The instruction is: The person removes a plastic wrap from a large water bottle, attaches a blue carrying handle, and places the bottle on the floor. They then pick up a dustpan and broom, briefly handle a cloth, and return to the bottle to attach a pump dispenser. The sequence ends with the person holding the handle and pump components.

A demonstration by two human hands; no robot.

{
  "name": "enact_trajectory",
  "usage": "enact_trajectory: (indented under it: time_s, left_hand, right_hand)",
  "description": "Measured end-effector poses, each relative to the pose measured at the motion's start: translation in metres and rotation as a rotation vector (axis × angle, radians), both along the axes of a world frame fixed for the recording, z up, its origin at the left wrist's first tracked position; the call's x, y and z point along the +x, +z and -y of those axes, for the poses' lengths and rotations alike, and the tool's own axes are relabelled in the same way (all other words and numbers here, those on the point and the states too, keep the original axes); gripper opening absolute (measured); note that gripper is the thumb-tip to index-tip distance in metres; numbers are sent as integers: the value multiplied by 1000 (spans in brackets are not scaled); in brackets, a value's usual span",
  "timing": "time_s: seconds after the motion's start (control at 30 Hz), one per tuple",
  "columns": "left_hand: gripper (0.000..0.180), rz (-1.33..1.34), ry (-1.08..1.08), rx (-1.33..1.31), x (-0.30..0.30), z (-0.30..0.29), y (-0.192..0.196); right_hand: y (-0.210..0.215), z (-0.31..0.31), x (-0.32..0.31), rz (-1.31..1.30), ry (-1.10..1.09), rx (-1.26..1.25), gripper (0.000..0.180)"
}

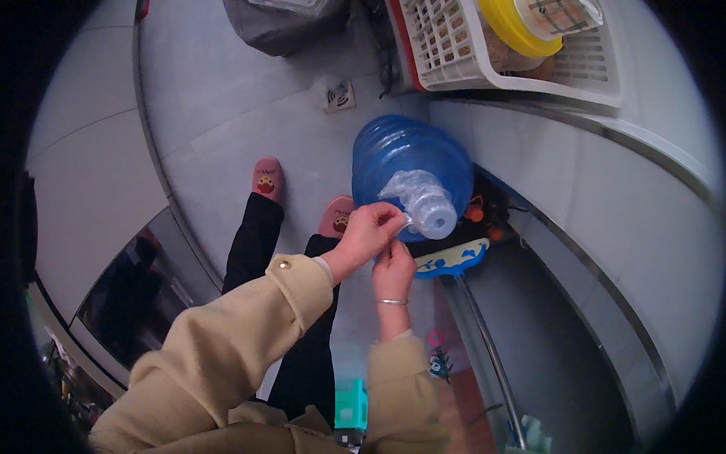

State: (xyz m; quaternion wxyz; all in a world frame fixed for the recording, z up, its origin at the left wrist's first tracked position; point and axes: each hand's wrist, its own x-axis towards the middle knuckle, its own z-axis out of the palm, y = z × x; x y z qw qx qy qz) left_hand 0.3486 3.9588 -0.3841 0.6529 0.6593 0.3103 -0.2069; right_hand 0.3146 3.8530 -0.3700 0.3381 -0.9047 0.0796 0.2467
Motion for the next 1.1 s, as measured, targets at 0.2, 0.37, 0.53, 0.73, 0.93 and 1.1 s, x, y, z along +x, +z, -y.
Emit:
enact_trajectory:
  time_s: [0.2,0.37,0.53,0.73,0.93,1.1]
  left_hand:
    - [16,-8,-350,203,14,-19,13]
    - [18,-22,-369,151,20,-33,10]
    - [20,-89,-326,16,15,-33,8]
    - [20,-112,-275,-59,5,-32,7]
    - [19,-91,-275,4,9,-35,9]
    - [20,-87,-286,87,15,-35,13]
  right_hand:
    - [2,-18,-13,-181,-404,320,20]
    - [2,-16,7,-185,-1125,677,24]
    - [-16,-10,21,-261,-1281,1019,21]
    - [-37,4,15,-360,-1253,1196,16]
    - [-30,4,15,-412,-1292,1114,11]
    - [-23,-3,19,-470,-1429,1059,12]
